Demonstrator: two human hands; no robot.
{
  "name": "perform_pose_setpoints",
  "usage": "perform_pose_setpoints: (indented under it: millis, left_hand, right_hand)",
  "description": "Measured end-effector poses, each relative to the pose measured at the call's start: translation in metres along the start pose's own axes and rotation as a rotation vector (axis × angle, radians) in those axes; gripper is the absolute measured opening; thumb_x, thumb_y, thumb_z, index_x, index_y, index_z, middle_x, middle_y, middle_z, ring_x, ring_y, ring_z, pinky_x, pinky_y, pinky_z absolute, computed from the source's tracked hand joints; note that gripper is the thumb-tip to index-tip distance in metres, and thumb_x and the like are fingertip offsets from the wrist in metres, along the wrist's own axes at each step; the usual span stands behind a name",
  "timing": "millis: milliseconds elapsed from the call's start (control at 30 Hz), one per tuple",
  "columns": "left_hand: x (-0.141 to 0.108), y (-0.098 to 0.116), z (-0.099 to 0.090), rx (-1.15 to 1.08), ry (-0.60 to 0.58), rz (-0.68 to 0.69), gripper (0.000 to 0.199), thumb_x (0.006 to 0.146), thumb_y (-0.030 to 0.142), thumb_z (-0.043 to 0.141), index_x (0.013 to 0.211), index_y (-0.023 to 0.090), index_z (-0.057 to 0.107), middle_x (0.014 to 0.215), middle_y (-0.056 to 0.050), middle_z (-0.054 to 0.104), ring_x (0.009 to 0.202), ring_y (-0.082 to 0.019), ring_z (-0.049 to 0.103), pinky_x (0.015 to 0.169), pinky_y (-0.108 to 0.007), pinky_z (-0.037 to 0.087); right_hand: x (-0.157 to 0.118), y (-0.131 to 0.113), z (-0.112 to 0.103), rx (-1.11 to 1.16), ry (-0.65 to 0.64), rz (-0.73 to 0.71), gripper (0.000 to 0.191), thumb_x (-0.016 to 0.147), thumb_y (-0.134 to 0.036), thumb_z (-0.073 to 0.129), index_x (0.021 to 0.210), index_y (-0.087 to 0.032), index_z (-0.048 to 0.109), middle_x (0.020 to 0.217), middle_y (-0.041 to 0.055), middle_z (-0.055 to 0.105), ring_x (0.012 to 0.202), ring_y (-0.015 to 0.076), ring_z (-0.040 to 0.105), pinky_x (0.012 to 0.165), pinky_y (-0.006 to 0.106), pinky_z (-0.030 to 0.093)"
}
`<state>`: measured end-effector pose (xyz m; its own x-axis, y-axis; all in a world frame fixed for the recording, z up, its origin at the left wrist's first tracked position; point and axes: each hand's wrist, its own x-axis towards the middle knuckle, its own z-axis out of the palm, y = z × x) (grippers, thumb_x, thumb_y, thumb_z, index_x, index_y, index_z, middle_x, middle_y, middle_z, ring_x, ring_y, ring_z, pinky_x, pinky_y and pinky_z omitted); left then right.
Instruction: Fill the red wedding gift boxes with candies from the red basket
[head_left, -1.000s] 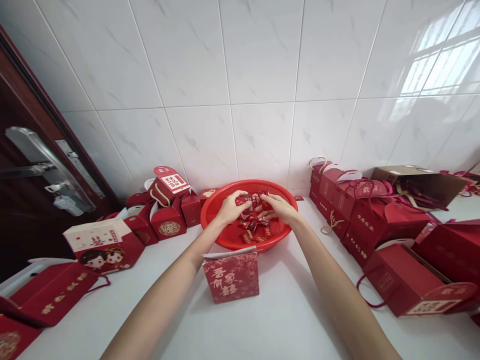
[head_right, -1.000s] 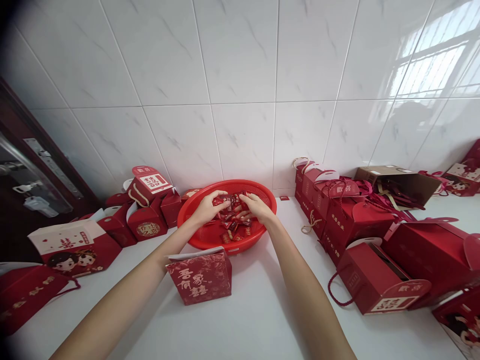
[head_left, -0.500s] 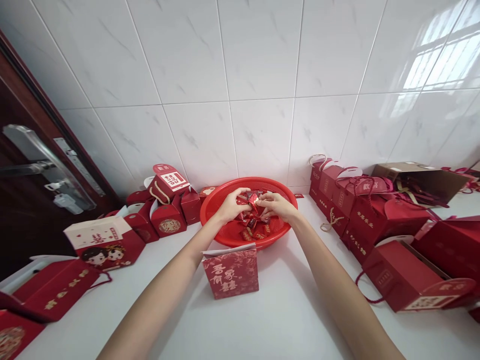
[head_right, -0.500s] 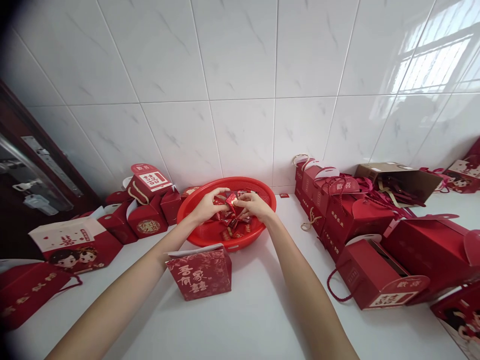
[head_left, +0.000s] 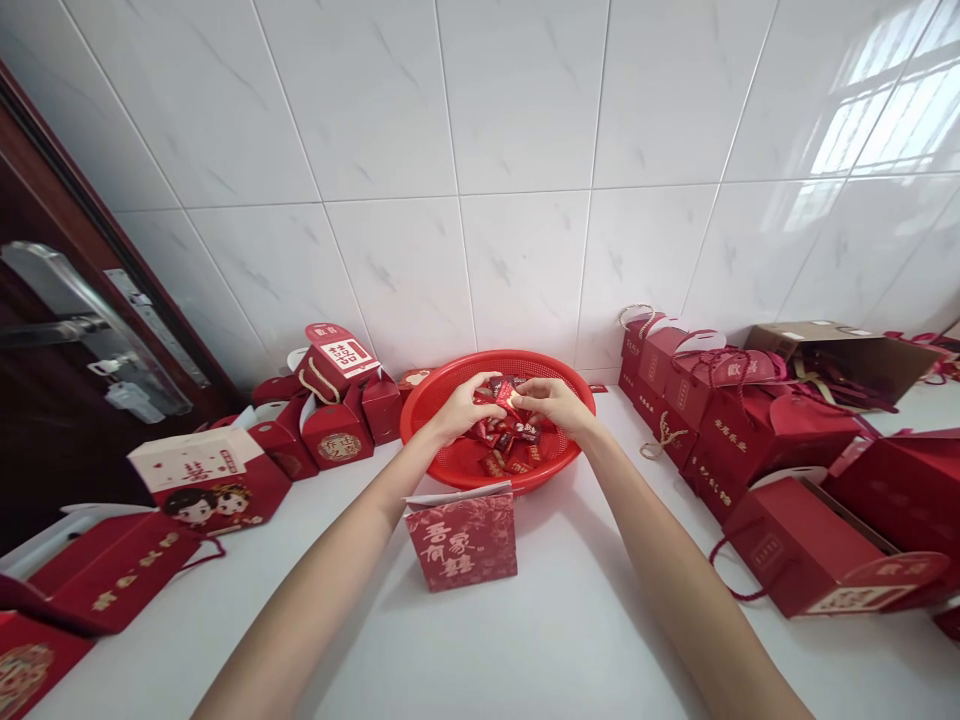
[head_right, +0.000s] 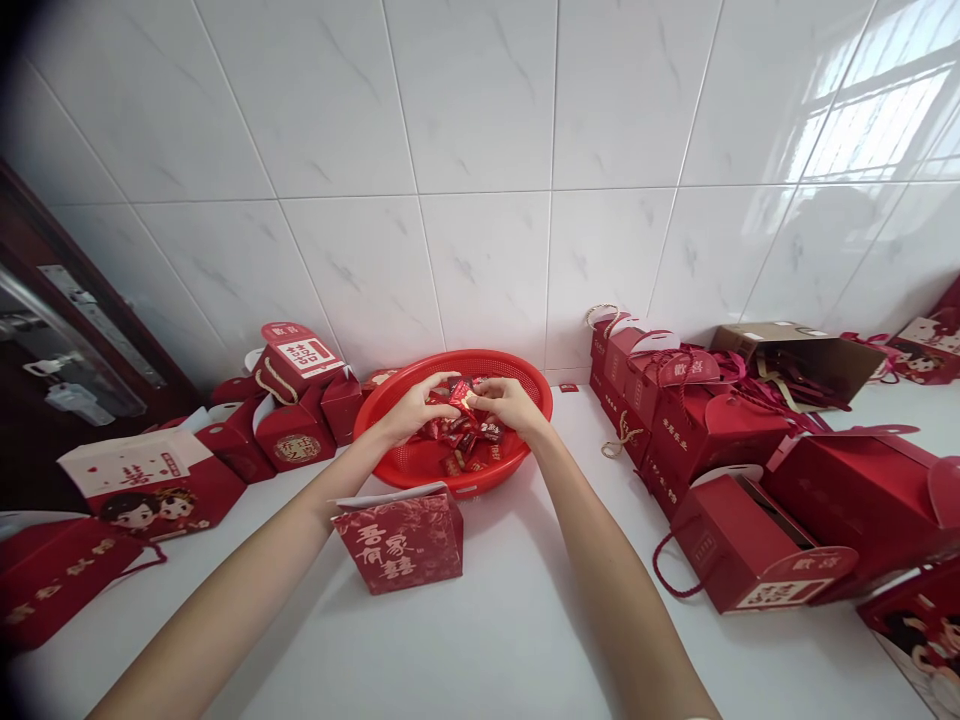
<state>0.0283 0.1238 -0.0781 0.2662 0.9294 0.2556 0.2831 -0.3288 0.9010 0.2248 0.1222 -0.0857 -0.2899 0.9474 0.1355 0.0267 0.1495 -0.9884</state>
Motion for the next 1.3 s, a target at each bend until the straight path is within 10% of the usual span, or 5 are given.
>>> perform_pose_setpoints:
  millis: [333, 567, 800, 1300]
  left_hand:
    - [0.001, 0.003, -0.002, 0.056, 0.137, 0.050, 0.051, 0.067, 0.037, 0.077, 0.114, 0.019, 0.066, 0.119, -0.006, 0.070, 0.113, -0.026, 0.063, 0.097, -0.037, 0.051]
    - [-0.001, 0.005, 0.000, -0.105, 0.041, -0.098, 0.056, 0.073, 0.044, 0.077, 0.121, 0.018, 0.063, 0.122, -0.010, 0.067, 0.077, -0.018, 0.067, 0.053, -0.025, 0.052]
    - [0.003, 0.005, 0.000, -0.176, 0.008, -0.132, 0.047, 0.070, 0.024, 0.061, 0.116, 0.018, 0.067, 0.118, -0.005, 0.069, 0.110, -0.022, 0.063, 0.091, -0.030, 0.052]
    - [0.002, -0.008, -0.006, -0.173, -0.102, -0.100, 0.085, 0.066, 0.023, 0.083, 0.144, 0.017, 0.050, 0.095, -0.005, 0.073, 0.084, -0.018, 0.068, 0.082, -0.033, 0.053]
  right_hand:
    - [-0.003, -0.004, 0.001, 0.002, 0.019, -0.033, 0.032, 0.061, -0.037, 0.083, 0.075, -0.016, 0.062, 0.077, 0.0015, 0.067, 0.072, 0.0131, 0.061, 0.061, 0.023, 0.049]
    - [-0.004, -0.008, 0.002, 0.129, 0.112, 0.027, 0.030, 0.059, -0.031, 0.080, 0.072, -0.018, 0.056, 0.084, 0.0015, 0.066, 0.082, 0.0154, 0.063, 0.061, 0.023, 0.052]
    - [-0.003, -0.008, 0.002, 0.162, 0.093, 0.104, 0.030, 0.058, -0.025, 0.079, 0.070, -0.019, 0.053, 0.079, -0.0007, 0.060, 0.076, 0.0139, 0.061, 0.063, 0.026, 0.055]
    - [-0.002, -0.007, 0.003, 0.142, 0.148, 0.088, 0.020, 0.057, -0.023, 0.077, 0.072, -0.018, 0.065, 0.069, -0.0016, 0.061, 0.066, 0.0130, 0.056, 0.054, 0.023, 0.042]
